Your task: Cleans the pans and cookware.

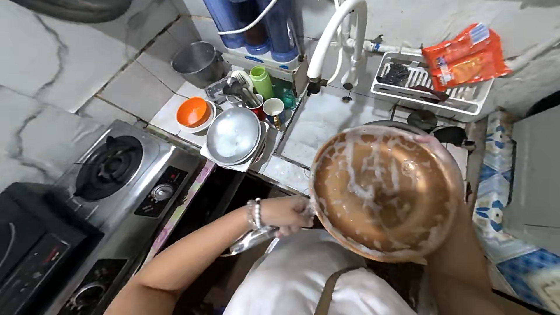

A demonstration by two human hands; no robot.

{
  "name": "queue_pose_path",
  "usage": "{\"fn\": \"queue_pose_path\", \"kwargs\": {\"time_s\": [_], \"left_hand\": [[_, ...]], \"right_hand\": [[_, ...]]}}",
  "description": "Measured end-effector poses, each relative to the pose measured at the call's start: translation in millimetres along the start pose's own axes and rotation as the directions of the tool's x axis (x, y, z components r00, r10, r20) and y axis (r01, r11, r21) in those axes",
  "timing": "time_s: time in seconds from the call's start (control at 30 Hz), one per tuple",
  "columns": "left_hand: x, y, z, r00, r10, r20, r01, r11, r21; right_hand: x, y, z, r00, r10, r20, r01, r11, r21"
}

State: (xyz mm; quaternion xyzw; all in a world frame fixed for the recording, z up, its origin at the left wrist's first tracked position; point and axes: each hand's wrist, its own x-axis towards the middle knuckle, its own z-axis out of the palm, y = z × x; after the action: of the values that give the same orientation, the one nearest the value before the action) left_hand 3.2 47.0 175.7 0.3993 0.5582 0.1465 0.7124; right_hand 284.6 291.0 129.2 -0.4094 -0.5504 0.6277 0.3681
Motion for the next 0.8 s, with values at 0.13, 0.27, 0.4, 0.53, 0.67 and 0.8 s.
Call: {"fn": "queue_pose_path", "kwargs": {"time_s": [0.13, 0.27, 0.4, 0.53, 0.67, 0.8], "left_hand": [[-20, -45, -8, 0.998, 0.018, 0.06, 0.013, 0.871, -0.491], [-43, -61, -4, 0.993, 0.034, -0.111, -0.092, 0.81, -0.579], [-54, -73, 0, 0.962, 0.086, -0.259, -0.236, 0.738, -0.632], [-50, -82, 6, 0.898, 0.049, -0.436, -0.367, 0.629, -0.685], [-61, -86, -3, 0.789, -0.044, -0.613, -0.472, 0.594, -0.651], [-70, -96, -23, 0.713, -0.08, -0.696, -0.54, 0.57, -0.619]], "right_hand": [[35, 10, 45, 0.938, 0.131, 0.32, -0.241, 0.912, 0.333], [15, 29, 94, 0.962, 0.062, 0.266, -0.167, 0.903, 0.396], [-62, 14, 156, 0.883, 0.47, 0.002, -0.438, 0.821, 0.367], [-73, 38, 225, 0.876, 0.451, 0.17, -0.477, 0.863, 0.168], [-49, 62, 292, 0.799, 0.375, 0.47, -0.6, 0.449, 0.662], [-34, 64, 310, 0.62, 0.169, 0.766, -0.778, 0.26, 0.572]]}}
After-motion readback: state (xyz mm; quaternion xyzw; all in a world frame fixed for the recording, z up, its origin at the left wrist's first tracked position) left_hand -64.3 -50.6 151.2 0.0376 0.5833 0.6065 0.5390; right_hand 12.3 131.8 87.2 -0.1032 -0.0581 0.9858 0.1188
